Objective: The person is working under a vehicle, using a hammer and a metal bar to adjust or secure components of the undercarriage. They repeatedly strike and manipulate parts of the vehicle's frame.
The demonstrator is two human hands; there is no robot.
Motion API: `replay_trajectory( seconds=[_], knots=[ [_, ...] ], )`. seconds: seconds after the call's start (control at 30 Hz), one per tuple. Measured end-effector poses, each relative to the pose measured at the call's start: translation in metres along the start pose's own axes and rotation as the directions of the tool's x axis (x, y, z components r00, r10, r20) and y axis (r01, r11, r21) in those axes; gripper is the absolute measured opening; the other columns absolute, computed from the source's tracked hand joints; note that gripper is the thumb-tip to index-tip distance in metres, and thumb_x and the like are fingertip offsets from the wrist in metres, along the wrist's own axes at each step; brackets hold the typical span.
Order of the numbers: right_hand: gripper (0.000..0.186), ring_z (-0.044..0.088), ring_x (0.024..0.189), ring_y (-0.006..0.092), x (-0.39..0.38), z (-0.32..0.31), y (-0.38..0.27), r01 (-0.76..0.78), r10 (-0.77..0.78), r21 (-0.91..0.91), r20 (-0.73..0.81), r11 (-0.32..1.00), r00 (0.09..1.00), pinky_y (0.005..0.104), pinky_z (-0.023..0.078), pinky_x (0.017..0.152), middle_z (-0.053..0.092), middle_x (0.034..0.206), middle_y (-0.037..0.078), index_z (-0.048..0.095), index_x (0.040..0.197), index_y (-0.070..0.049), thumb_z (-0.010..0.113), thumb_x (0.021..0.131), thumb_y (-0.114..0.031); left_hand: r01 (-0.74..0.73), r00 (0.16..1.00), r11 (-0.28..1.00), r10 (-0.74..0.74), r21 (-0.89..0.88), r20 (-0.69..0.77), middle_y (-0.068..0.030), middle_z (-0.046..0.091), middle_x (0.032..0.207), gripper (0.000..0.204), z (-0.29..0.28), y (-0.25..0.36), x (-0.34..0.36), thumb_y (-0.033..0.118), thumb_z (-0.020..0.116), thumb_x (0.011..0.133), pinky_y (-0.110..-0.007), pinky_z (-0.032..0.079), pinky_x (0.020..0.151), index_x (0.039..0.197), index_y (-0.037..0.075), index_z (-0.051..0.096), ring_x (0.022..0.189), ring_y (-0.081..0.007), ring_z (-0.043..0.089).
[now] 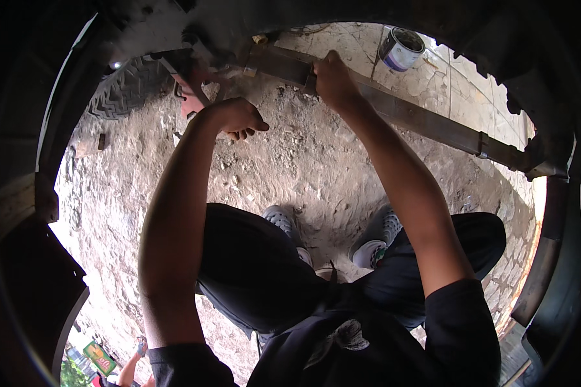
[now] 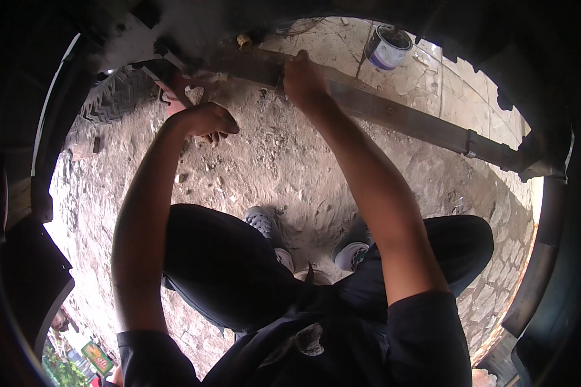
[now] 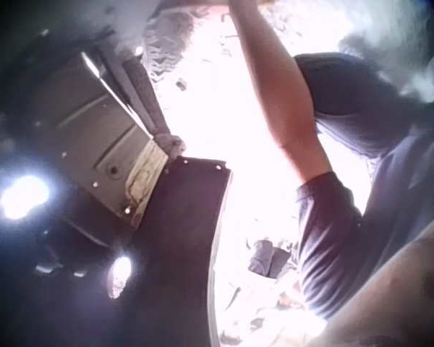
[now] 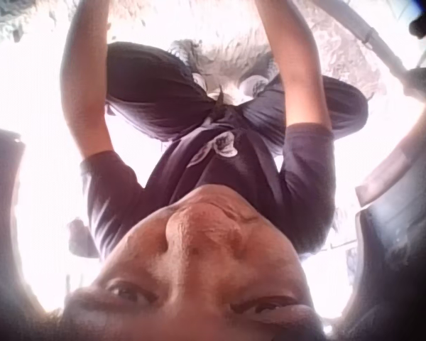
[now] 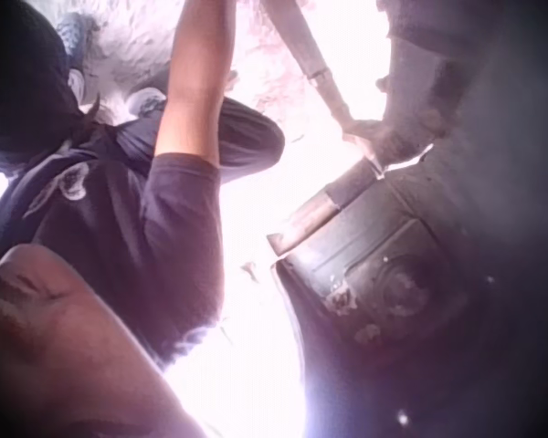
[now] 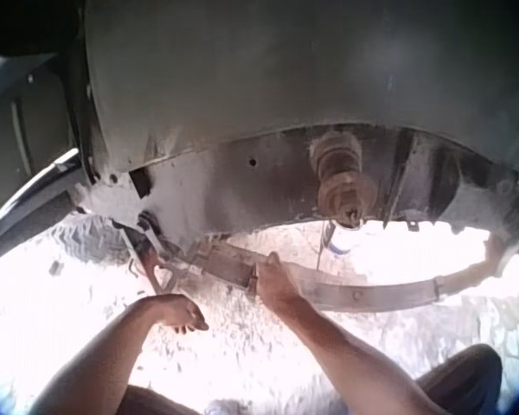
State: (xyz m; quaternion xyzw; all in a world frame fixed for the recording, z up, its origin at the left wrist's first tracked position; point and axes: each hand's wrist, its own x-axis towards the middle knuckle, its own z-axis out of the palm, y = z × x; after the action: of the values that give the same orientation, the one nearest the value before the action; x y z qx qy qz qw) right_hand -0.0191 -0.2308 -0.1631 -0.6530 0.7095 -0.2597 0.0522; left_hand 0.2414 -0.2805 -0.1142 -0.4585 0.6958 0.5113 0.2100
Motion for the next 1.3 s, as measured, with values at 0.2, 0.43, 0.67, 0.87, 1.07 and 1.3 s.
replay_trajectory(
  seconds=[0.2,0.43,0.67,0.87,1.07,1.3],
  knots=[
    [0.016,0.066,0.095,0.0382,-0.006,-0.004,0.005,0.073,-0.073,0.000,0.005,0.997,0.997,0.0469,0.054,0.083,0.057,0.103,0.023,0.069,0.106,0.000,0.057,0.098,-0.007,-0.081,0.997,0.997,0.081,0.010,-0.008,-0.0087,0.072,0.094,0.054,-0.003,0.011,-0.001,0.047,0.078,0.089,-0.035,0.059,0.067,0.114,0.000,0.073,0.078,-0.0188,0.067],
    [0.016,0.066,0.092,0.0392,-0.030,-0.006,-0.014,0.098,-0.093,0.065,-0.065,0.993,0.993,0.0472,0.055,0.082,0.058,0.103,0.023,0.068,0.106,0.002,0.056,0.098,-0.006,-0.088,0.995,0.995,0.090,0.047,-0.043,-0.0119,0.071,0.094,0.060,-0.001,0.017,0.011,0.052,0.078,0.088,-0.036,0.061,0.068,0.112,-0.003,0.072,0.075,-0.0227,0.068],
    [0.022,0.066,0.096,0.0439,0.000,-0.009,-0.014,-0.027,0.027,-0.002,0.072,1.000,0.997,0.0486,0.054,0.088,0.057,0.108,0.023,0.062,0.117,0.003,0.054,0.100,-0.008,0.033,0.997,0.977,-0.019,0.213,-0.068,-0.0131,0.071,0.094,0.056,-0.002,0.024,0.032,0.049,0.075,0.092,-0.036,0.061,0.069,0.115,-0.003,0.071,0.076,-0.0219,0.071],
    [0.024,0.062,0.110,0.0423,-0.070,-0.004,-0.036,0.194,-0.196,-0.049,-0.029,0.980,0.980,0.0503,0.055,0.094,0.055,0.119,0.027,0.059,0.115,0.007,0.047,0.097,-0.003,-0.067,0.995,0.979,0.081,0.194,-0.066,-0.0148,0.072,0.095,0.062,-0.002,0.019,0.021,0.054,0.073,0.092,-0.037,0.061,0.068,0.109,-0.005,0.070,0.078,-0.0233,0.070],
    [0.024,0.061,0.111,0.0411,-0.052,-0.019,-0.061,-0.144,0.138,0.146,0.052,0.979,0.989,0.0491,0.056,0.090,0.053,0.125,0.029,0.056,0.115,0.010,0.046,0.098,-0.003,0.020,1.000,0.990,-0.017,0.141,-0.022,-0.0136,0.071,0.091,0.062,0.000,-0.004,0.022,0.054,0.073,0.092,-0.037,0.061,0.068,0.111,-0.005,0.071,0.076,-0.0233,0.069],
    [0.023,0.065,0.099,0.0409,-0.048,-0.007,-0.036,0.045,-0.042,-0.093,0.028,0.995,0.999,0.0499,0.059,0.082,0.053,0.122,0.027,0.056,0.114,0.009,0.048,0.099,-0.007,0.029,0.999,0.998,-0.027,0.053,-0.041,-0.0088,0.069,0.092,0.045,0.000,-0.027,0.003,0.039,0.077,0.093,-0.037,0.058,0.066,0.117,0.003,0.071,0.074,-0.0193,0.065]
  ],
)
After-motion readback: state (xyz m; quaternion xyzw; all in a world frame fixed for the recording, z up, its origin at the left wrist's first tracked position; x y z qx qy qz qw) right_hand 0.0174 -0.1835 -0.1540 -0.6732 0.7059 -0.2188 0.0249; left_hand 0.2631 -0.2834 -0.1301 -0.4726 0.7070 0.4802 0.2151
